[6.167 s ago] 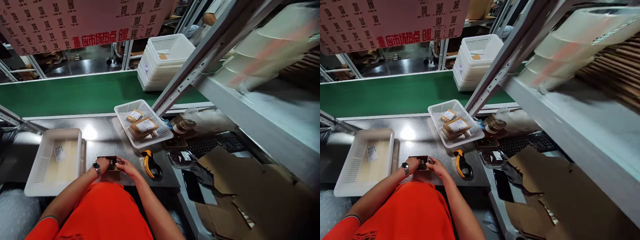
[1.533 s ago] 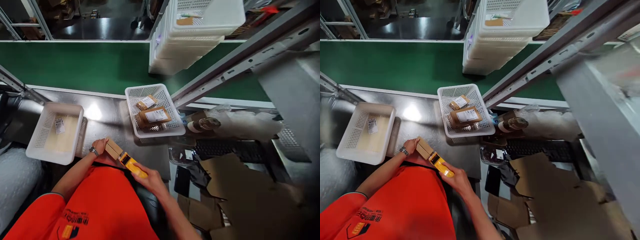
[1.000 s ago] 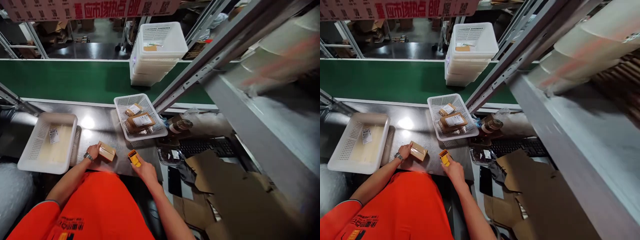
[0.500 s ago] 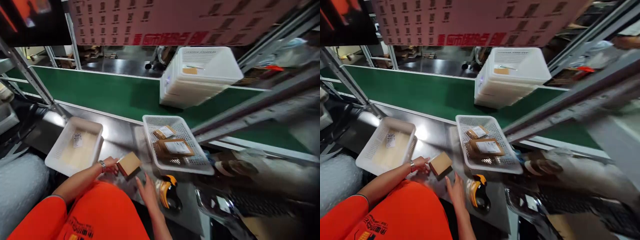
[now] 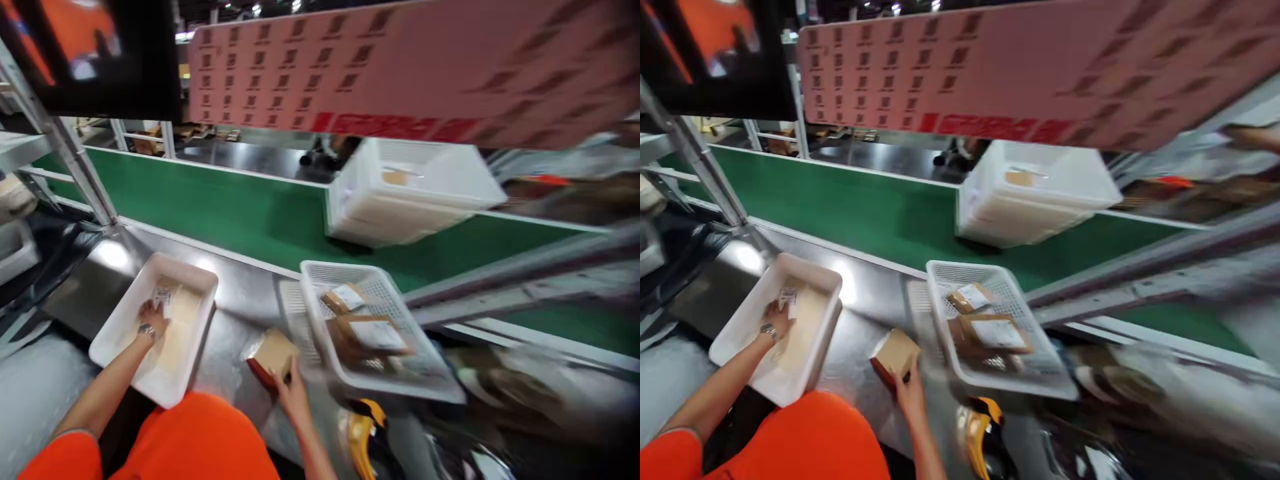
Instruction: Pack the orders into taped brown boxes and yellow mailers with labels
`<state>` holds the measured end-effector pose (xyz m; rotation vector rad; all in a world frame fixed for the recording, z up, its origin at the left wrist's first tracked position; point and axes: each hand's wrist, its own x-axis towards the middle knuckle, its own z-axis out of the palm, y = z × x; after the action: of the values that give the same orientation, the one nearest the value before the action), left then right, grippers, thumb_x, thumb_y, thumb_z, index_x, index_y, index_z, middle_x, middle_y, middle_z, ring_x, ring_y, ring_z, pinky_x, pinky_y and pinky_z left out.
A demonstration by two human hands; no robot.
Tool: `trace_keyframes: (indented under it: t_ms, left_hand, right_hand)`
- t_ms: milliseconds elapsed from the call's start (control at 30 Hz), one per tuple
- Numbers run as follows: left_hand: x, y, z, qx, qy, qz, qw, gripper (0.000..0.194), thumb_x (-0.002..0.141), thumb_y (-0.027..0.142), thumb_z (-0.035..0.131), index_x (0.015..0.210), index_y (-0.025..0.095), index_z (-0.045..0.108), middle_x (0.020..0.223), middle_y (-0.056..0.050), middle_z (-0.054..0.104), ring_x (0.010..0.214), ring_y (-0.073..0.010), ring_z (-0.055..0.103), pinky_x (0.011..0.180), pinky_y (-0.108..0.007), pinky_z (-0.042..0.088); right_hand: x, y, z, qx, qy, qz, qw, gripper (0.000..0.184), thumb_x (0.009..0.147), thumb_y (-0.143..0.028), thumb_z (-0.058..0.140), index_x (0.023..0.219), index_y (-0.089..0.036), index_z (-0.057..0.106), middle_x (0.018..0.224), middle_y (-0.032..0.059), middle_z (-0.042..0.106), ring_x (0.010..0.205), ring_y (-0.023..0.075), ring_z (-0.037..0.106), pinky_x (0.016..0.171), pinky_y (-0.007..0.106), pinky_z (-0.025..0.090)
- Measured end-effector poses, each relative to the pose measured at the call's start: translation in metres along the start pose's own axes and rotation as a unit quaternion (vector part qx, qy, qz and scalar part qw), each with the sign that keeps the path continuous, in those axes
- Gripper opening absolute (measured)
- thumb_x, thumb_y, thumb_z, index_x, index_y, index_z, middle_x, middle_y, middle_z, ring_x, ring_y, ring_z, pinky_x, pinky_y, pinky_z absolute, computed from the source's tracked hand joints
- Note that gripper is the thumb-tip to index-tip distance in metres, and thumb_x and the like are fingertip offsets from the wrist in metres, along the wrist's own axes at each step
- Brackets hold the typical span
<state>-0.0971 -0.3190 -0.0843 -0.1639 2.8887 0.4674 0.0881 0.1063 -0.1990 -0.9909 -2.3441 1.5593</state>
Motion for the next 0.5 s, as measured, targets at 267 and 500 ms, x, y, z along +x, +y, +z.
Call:
trace_keyframes:
  t_ms: [267, 500]
  left_hand:
    - [0.033, -0.036, 0.056, 0.163, -0.023, 0.109, 0.980, 0.054, 0.114, 0.040, 0.059, 0.159, 0.018, 0.078, 0.174, -0.025, 0.063, 0.163, -0.0427, 0.060, 0.137, -0.054, 0.046]
    - [0.034, -0.034, 0.065, 0.034, 0.030, 0.138, 0.989, 0.038, 0.095, 0.036, 0.071, 0.119, 0.021, 0.096, 0.153, -0.018, 0.081, 0.151, -0.0443, 0.071, 0.132, -0.054, 0.055]
  right_hand:
    - [-0.012, -0.015, -0.004, -0.033, 0.127, -0.072, 0.989, 0.076, 0.080, -0.062, 0.066, 0.143, -0.019, 0.072, 0.154, 0.0258, 0.072, 0.153, 0.0494, 0.065, 0.132, 0.068, 0.052]
    - [-0.021, -0.017, -0.007, -0.006, 0.152, -0.089, 0.984, 0.078, 0.082, -0.068, 0.071, 0.144, -0.021, 0.073, 0.163, 0.0277, 0.067, 0.157, 0.0540, 0.062, 0.133, 0.072, 0.052]
